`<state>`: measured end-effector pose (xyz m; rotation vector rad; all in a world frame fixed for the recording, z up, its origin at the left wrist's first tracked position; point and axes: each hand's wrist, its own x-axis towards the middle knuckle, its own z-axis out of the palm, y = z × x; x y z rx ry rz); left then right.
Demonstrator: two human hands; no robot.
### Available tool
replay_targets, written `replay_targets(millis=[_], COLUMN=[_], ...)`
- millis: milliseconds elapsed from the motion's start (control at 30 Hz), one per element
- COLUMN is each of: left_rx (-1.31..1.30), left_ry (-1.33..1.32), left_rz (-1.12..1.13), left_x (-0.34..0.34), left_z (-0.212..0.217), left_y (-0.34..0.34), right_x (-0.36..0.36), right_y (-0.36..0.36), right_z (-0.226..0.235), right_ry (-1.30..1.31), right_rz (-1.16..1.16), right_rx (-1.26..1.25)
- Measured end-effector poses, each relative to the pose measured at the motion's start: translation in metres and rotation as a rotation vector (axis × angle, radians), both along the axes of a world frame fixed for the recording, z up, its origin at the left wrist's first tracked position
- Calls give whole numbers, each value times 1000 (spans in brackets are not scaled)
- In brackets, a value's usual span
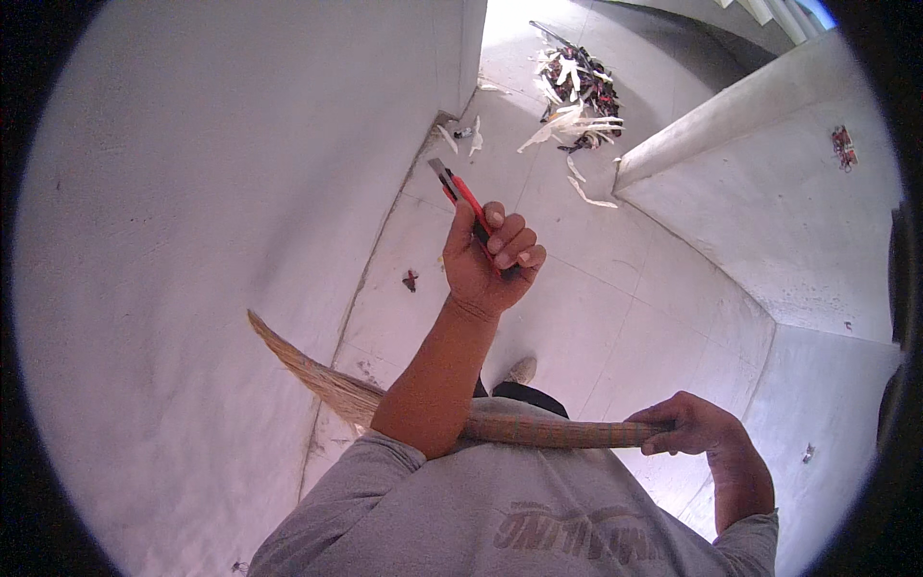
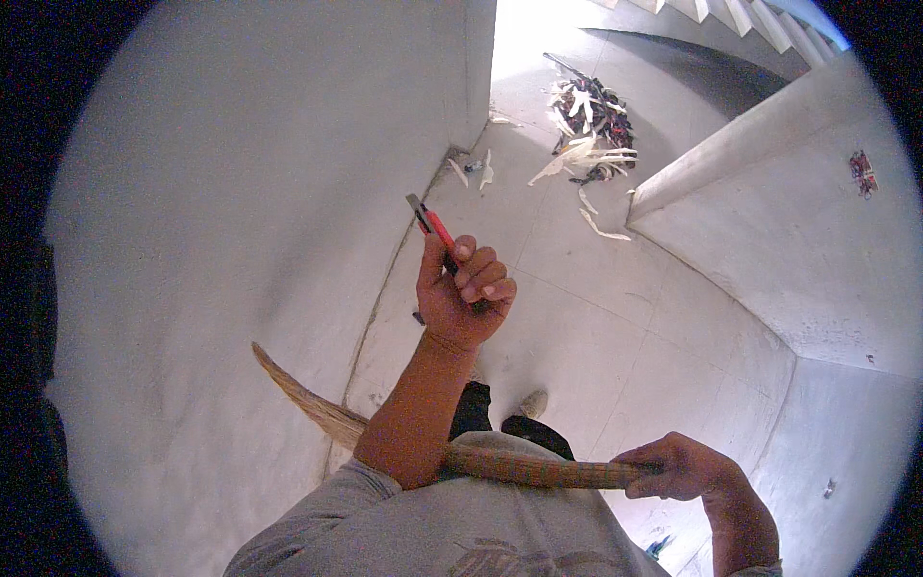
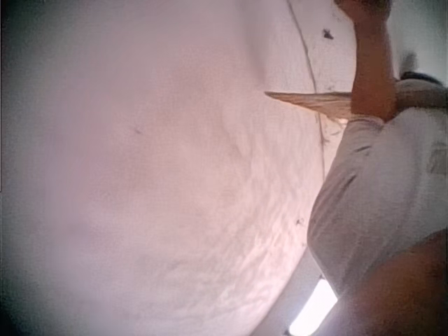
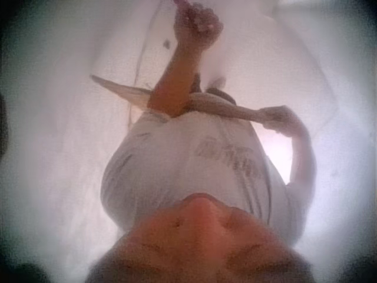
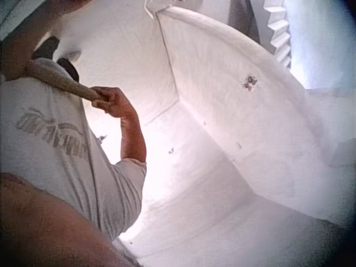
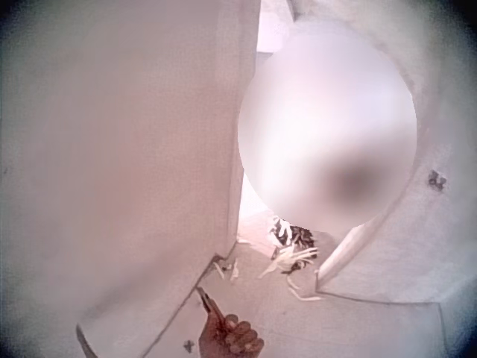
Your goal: The person sweeps debris on a tiled floor using a traditional straw broom, gathering scattered pieces into a pile. The person moves across the room and down a staircase, continuing to sweep debris into a consolidated pile.
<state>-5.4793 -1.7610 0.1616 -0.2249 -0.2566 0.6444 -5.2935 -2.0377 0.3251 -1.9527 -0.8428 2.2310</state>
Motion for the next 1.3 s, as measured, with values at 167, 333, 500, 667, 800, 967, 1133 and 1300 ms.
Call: replay_targets(millis=[167, 333, 500, 667, 800, 967, 1133, 1300], left_rx=[43, 81, 282, 538, 556, 407, 707, 333], left_ry=[-10, 167, 218, 329, 564, 1370, 2343, 2339], left_rz=[15, -15, 5, 170, 161, 9, -503, -952], left_x=[1, -24, -56, -78, -113, -163, -242, -345], left_z=[24, 5, 19, 73, 64, -16, -118, -163], left_y=[-14, -58, -84, -82, -104, -137, -179, -242], right_x=[20, 19, 40, 66, 80, 73, 14, -57], right_y=[-77, -192, -240, -241, -216, -124, 3, 70], right_z=[-22, -39, -45, -71, -108, -169, -278, -442], right_ry=[-119, -71, -191, -176, -116, -148, -189, -146], right_rz=[-180, -571, -592, -697, -623, -352, 121, 1350], right_rx=[-3, 36, 102, 183, 204, 81, 25, 952])
